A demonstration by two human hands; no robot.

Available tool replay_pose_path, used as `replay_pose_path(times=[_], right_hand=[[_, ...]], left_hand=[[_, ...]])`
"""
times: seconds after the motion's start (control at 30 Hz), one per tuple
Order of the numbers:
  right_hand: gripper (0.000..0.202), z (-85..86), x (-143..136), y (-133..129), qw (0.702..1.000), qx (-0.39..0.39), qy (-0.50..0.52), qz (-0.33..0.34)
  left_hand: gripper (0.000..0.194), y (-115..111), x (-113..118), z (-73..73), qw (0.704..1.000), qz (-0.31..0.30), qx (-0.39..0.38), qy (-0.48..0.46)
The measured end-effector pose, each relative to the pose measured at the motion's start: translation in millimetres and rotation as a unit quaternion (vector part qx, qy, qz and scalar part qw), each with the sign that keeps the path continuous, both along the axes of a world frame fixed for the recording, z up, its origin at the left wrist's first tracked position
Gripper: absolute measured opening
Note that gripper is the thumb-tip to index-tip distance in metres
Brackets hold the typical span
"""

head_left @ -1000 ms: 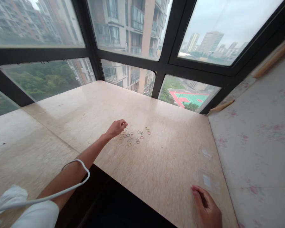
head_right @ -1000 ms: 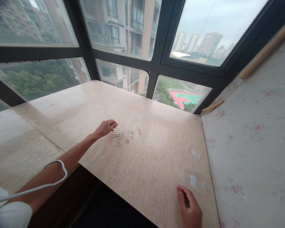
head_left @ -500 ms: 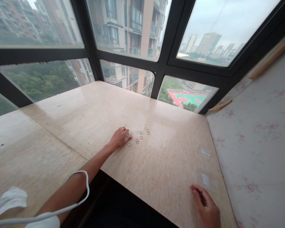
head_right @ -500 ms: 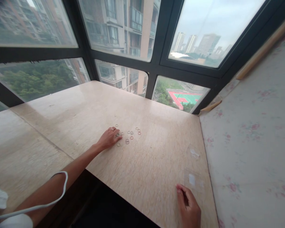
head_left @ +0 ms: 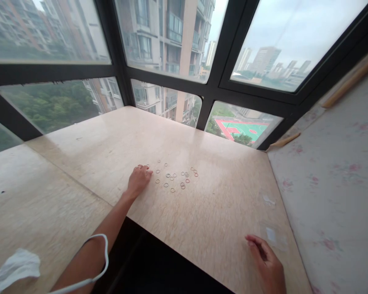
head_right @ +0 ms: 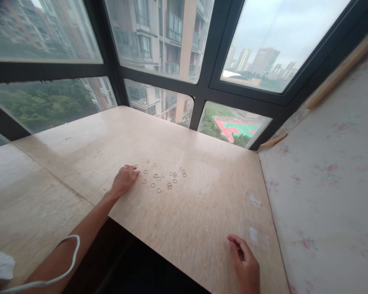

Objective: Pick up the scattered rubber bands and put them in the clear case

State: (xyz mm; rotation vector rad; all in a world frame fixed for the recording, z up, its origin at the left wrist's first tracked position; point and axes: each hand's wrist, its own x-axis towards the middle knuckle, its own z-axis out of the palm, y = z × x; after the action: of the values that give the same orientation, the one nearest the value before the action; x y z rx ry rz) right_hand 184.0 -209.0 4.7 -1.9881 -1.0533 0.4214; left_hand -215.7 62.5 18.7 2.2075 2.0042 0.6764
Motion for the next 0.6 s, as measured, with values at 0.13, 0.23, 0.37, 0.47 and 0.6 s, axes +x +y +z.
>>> replay_pose_path(times=[0.13,0.23,0.37,0.47,0.6], right_hand=[[0.03,15.8,-47.0,47.4,0.985,0.044,-0.043,0.16],[0.029,25.2,-86.4,100.1,0.954,0.033,-0.079,0.288],[0.03,29.4,-127.3,171.3,0.901,-0.041,-0.195,0.386],[0.026,30.5,-146.0,210.2,0.883,-0.059,-0.223,0.408],[0.012,34.5,-154.7,238.0,0.865,-0.08,-0.233,0.438]], left_hand=[[0.024,-8.4,6.5,4.8,0.994,-0.048,0.023,-0.1],[0.026,-13.9,0.6,8.3,0.993,-0.015,0.048,-0.106],[0.025,-21.7,-1.4,2.8,0.992,0.025,0.038,-0.115],[0.025,-24.9,13.0,-3.8,0.993,-0.026,0.026,-0.111],[0.024,-17.0,39.3,-5.2,0.988,-0.145,-0.006,-0.054]])
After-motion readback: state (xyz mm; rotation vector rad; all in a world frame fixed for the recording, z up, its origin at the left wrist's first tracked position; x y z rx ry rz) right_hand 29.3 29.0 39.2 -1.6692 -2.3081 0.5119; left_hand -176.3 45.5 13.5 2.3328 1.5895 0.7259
